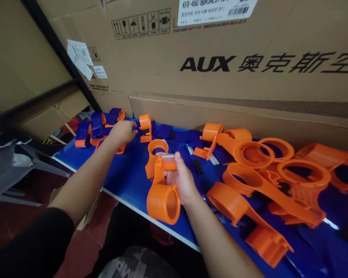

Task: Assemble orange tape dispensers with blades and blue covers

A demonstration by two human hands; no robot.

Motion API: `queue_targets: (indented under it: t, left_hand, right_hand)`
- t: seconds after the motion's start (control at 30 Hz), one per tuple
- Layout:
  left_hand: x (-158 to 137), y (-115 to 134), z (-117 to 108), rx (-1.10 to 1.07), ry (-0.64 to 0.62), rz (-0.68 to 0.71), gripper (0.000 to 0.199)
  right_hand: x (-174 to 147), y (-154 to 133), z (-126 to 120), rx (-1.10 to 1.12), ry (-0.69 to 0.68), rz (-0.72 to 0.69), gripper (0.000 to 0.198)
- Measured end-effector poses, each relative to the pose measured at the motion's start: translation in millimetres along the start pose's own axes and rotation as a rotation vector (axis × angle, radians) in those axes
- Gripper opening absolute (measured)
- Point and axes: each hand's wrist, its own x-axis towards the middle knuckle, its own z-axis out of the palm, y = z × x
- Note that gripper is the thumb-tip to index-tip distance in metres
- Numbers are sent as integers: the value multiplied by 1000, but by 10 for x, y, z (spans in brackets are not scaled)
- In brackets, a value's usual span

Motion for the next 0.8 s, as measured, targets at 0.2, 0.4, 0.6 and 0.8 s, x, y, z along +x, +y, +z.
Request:
queue_targets:
  t: [0.2, 0.4, 0.6, 0.8]
  left_hand:
    - [405, 96, 162, 18, -191, -16, 30]
    - [364, 238, 211, -32, -274, -2, 41]
    - [227, 321, -116, -18, -200, -41, 38]
    - [-577, 379, -608, -249, 51, 39, 51]
  right_hand:
    - [38, 9, -28, 38, -44, -54, 66]
    - [44, 17, -31, 81, -56, -36, 60]
    - [41, -61, -103, 146, -128, 32, 62]
    - [-3, -108, -112, 142, -199, 36, 65]
